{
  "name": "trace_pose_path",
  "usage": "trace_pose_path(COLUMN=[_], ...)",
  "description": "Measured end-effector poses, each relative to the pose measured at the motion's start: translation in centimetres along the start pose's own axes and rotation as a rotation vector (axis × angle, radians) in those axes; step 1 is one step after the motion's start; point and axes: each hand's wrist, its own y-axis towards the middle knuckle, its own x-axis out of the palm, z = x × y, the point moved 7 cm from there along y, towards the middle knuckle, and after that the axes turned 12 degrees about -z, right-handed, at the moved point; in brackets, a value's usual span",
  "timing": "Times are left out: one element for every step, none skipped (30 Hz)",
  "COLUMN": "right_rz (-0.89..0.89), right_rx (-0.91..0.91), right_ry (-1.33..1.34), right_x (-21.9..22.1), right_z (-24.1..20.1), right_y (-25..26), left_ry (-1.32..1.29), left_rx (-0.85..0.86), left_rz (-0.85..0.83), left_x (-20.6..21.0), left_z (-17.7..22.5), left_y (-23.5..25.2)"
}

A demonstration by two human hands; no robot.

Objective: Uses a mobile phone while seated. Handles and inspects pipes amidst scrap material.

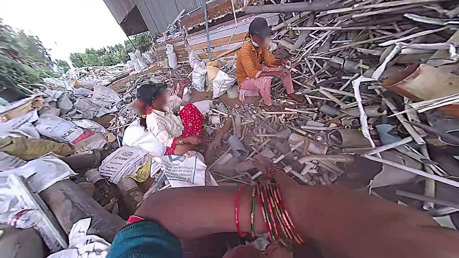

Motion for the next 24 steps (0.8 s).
trace_pose_path(right_rz=[0.146,0.065,-0.04,-0.096,-0.105,-0.097,-0.087,-0.087,-0.092,-0.099,-0.099,-0.097,-0.094,-0.093,-0.098,-0.106,-0.116,-0.123,-0.129,-0.138,-0.148,-0.165,-0.178,-0.182], right_rx=[-0.067,-0.058,-0.021,0.0,0.01,0.013,0.016,0.019,0.018,0.014,0.013,0.014,0.013,0.014,0.017,0.022,0.028,0.029,0.024,0.024,0.029,0.039,0.048,0.052], right_ry=[-0.044,0.04,0.078,0.101,0.12,0.125,0.123,0.12,0.12,0.122,0.123,0.129,0.136,0.143,0.145,0.145,0.142,0.133,0.124,0.116,0.107,0.096,0.085,0.079], right_x=[0.3,-0.2,-0.8,-1.1,-1.4,-1.6,-1.9,-2.0,-2.0,-1.9,-2.1,-2.1,-2.0,-1.8,-1.5,-1.1,-0.8,-0.4,0.0,0.2,0.4,0.5,0.6,0.7], right_z=[0.2,0.3,0.6,0.7,0.7,0.7,0.9,1.0,1.0,0.9,0.9,0.9,0.9,0.9,0.9,0.9,0.9,0.8,0.8,0.7,0.6,0.6,0.6,0.8], right_y=[0.2,0.1,0.3,0.4,0.4,0.3,0.2,0.1,0.1,0.2,0.3,0.4,0.7,0.9,1.2,1.3,1.5,1.6,1.8,2.0,2.0,1.9,1.8,1.7], left_ry=[0.237,0.478,0.684,0.809,0.807,0.777,0.742,0.689,0.62,0.552,0.481,0.425,0.364,0.28,0.195,0.112,0.033,-0.054,-0.138,-0.214,-0.294,-0.36,-0.428,-0.495], left_rx=[-0.03,-0.172,-0.457,-0.866,-1.241,-1.549,-1.789,-1.959,-2.069,-2.126,-2.156,-2.163,-2.185,-2.227,-2.272,-2.304,-2.314,-2.293,-2.249,-2.192,-2.135,-2.083,-2.035,-1.987], left_rz=[-0.007,0.025,0.061,0.054,0.047,0.065,0.108,0.148,0.155,0.127,0.081,0.024,-0.038,-0.091,-0.156,-0.226,-0.307,-0.378,-0.437,-0.501,-0.572,-0.641,-0.685,-0.704], left_x=[-2.3,-5.7,-10.3,-15.5,-20.7,-24.9,-27.6,-28.7,-28.5,-27.6,-26.0,-23.9,-21.7,-19.4,-16.9,-14.2,-11.3,-8.4,-5.5,-2.7,0.2,2.9,5.6,8.0], left_z=[-2.9,-7.5,-13.0,-18.3,-22.2,-24.0,-24.0,-22.9,-21.5,-20.2,-19.3,-18.4,-17.8,-17.3,-16.8,-16.3,-16.0,-15.7,-15.5,-15.3,-15.1,-14.7,-14.3,-13.8], left_y=[-1.2,-3.5,-7.1,-12.2,-18.3,-24.7,-30.5,-35.1,-38.4,-40.7,-42.9,-44.6,-46.2,-47.6,-48.5,-48.8,-48.8,-48.9,-48.8,-48.4,-47.9,-47.3,-46.7,-46.1])
